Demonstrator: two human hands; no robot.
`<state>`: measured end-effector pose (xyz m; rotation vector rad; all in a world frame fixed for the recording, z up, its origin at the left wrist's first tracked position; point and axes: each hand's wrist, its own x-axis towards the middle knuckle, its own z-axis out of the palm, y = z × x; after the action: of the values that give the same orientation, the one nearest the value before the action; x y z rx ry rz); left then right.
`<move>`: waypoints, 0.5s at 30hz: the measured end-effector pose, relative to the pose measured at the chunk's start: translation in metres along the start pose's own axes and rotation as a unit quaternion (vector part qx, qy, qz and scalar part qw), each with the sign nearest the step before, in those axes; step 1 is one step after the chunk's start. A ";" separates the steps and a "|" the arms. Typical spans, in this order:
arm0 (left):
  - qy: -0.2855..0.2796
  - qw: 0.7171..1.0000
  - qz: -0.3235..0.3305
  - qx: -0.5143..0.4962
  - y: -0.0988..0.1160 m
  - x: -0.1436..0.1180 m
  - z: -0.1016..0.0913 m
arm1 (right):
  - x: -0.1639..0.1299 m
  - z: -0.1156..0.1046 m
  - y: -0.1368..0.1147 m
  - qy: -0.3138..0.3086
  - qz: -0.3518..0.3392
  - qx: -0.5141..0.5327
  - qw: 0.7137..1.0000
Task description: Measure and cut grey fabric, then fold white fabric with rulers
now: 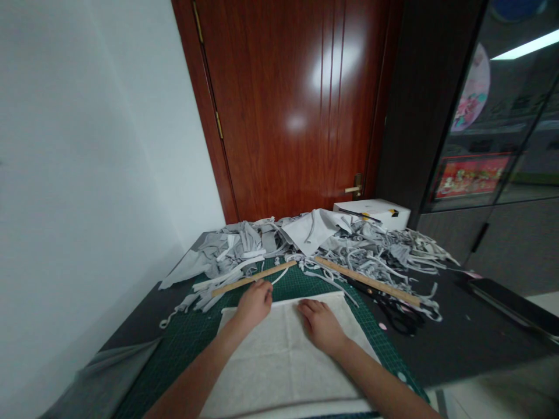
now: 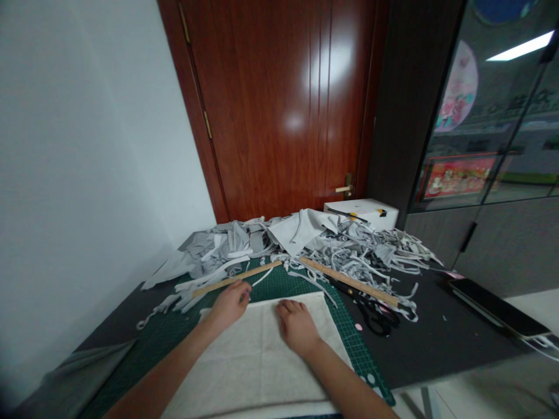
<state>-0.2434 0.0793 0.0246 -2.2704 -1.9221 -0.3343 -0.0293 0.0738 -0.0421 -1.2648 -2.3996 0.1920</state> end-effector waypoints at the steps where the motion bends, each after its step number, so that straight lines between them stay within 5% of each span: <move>1: -0.028 0.998 0.049 -0.025 0.009 -0.011 0.004 | 0.000 0.000 0.000 0.001 0.000 0.001 1.000; 3: -0.062 0.979 0.165 -0.102 0.018 -0.033 0.016 | 0.001 0.000 0.001 0.000 0.001 0.004 1.000; 6: -0.053 0.974 0.192 -0.103 0.008 -0.056 0.034 | 0.000 -0.002 0.006 -0.004 0.000 0.006 1.000; 11: -0.105 0.990 0.088 -0.025 -0.027 -0.056 0.041 | -0.006 -0.009 0.029 -0.032 0.041 -0.024 0.998; 15: -0.140 0.990 0.031 0.002 -0.035 -0.052 0.038 | -0.011 -0.018 0.059 -0.005 0.095 -0.068 0.993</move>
<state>-0.2831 0.0460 -0.0271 -2.4811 -1.9645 -0.0040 0.0282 0.0981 -0.0478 -1.5588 -2.3315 0.0919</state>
